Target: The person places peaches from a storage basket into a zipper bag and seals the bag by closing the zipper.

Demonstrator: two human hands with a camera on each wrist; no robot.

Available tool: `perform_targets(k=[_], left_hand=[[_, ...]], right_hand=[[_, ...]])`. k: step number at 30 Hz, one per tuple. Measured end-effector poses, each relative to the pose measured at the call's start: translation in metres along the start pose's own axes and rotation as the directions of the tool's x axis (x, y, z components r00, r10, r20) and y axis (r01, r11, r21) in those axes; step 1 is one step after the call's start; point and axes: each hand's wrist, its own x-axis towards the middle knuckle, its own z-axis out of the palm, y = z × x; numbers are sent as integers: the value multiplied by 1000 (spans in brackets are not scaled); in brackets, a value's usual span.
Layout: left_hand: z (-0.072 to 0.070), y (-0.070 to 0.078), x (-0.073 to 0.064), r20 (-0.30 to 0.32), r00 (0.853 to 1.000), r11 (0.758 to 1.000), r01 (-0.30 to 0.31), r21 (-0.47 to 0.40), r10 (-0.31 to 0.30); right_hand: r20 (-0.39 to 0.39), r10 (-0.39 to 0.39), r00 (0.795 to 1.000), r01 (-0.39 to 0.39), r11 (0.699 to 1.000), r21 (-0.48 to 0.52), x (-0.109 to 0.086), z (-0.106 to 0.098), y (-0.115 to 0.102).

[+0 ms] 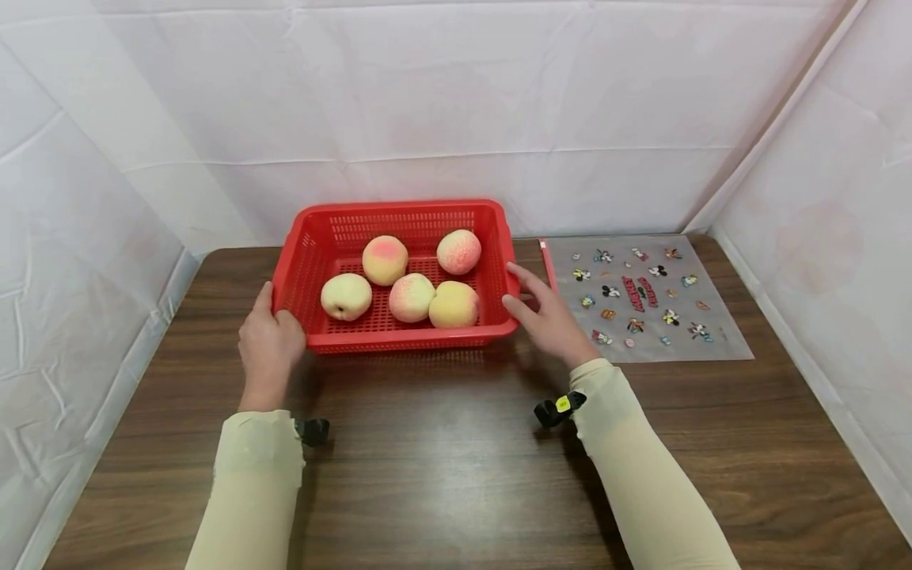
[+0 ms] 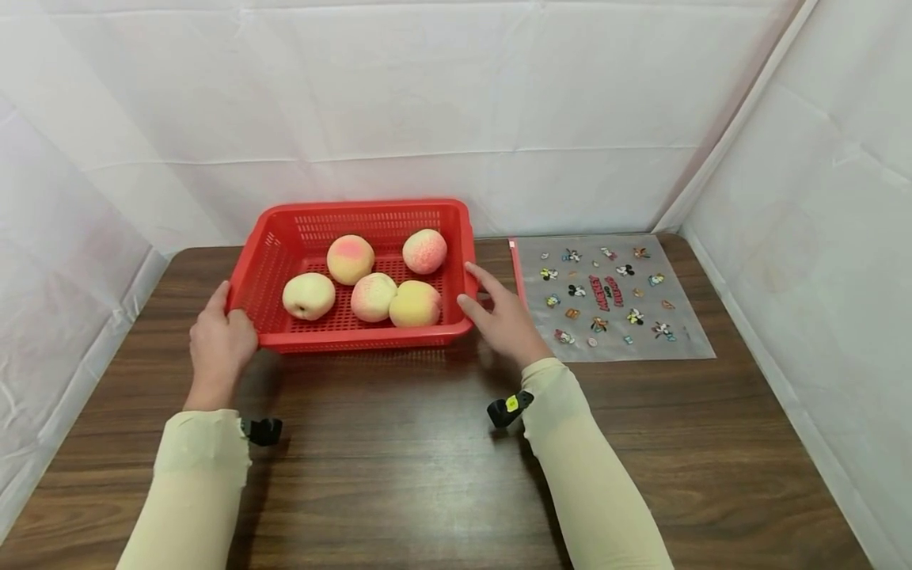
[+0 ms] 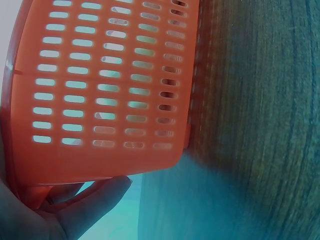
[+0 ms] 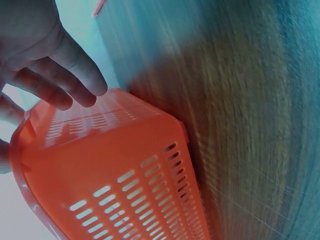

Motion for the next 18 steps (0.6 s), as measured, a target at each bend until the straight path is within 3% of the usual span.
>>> perform_targets(k=[6,10,18], left_hand=[[0,0,-2,-7,1000,1000,2,-1,-2],[1,0,-1,-16,1000,1000,-4,-2,4],[1,0,0,-9,1000,1000,6,-6,-6]], right_hand=[[-30,9,1000,-8,1000,13,-2,-5,-1],[-58,-35,998,36,999,15,-2,-9,0],[-214,-56,975,48,998,-42,0,-16,6]])
